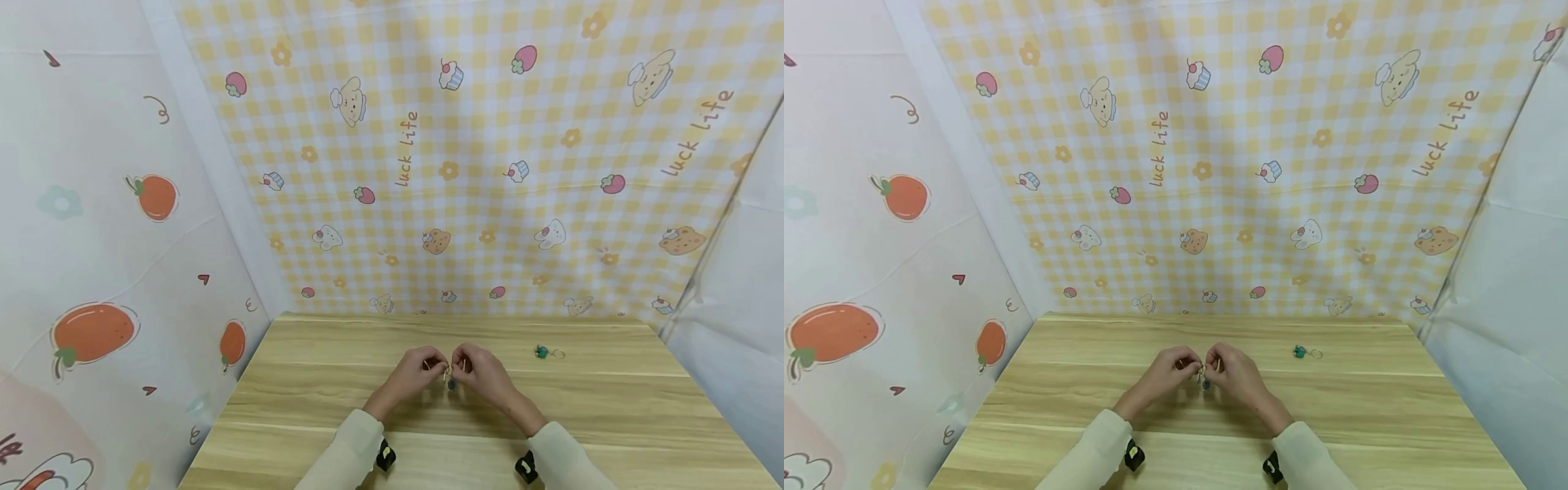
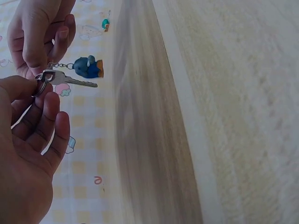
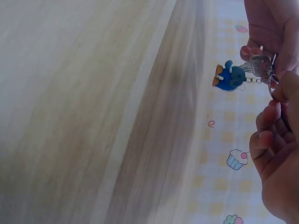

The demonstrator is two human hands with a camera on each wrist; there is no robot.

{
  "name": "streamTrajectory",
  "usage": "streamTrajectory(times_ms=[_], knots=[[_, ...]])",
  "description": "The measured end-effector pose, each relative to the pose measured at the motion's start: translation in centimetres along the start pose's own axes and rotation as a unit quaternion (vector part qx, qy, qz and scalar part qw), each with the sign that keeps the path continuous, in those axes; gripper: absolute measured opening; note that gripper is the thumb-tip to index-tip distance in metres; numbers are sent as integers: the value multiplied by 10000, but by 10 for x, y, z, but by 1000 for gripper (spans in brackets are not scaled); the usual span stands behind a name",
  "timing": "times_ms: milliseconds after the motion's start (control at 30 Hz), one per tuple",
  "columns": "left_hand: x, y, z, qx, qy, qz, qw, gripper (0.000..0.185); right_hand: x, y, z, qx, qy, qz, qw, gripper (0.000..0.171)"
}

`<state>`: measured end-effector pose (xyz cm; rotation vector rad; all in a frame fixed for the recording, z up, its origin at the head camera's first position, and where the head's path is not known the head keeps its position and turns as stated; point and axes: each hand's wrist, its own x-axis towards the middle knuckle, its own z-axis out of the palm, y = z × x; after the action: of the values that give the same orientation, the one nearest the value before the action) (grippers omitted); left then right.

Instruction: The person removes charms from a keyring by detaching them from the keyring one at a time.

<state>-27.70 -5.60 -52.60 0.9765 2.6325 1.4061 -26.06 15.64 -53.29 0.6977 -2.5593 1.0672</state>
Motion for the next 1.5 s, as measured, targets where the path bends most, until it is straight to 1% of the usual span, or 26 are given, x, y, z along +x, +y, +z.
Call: streamTrajectory(times_ms=[167, 433, 633, 733, 800, 933, 1000, 1300, 1500], knots=[[1, 0, -1, -14, 81, 24, 10000, 11, 0, 2, 1, -8, -31, -316, 9995, 19], [2, 2, -2, 8, 56, 4, 10000, 10, -2, 3, 1, 66, -136, -517, 9985, 18], [1, 1, -2, 95, 179, 1, 9998, 10, -2, 4, 3, -125, 47, -689, 9975, 17], [-1, 0, -2, 64, 266, -10, 9996, 10, -3, 3, 4, -141, 157, -574, 9981, 17], [-2, 0, -2, 51, 317, -19, 9995, 11, -3, 2, 3, -54, 163, -308, 9994, 14], [-1, 0, -1, 31, 425, -57, 9991, 11, -4, -2, 3, 274, 119, 185, 9994, 2], [-1, 0, -1, 39, 462, -91, 9989, 11, -4, -3, 3, 419, 64, 329, 9986, 4], [-1, 0, 1, 35, 494, 67, 9988, 9, -3, -6, 6, 764, -70, 528, 9957, 12], [-2, 1, 2, -44, 468, 71, 9989, 7, -4, -5, 8, 766, -90, 389, 9963, 14]])
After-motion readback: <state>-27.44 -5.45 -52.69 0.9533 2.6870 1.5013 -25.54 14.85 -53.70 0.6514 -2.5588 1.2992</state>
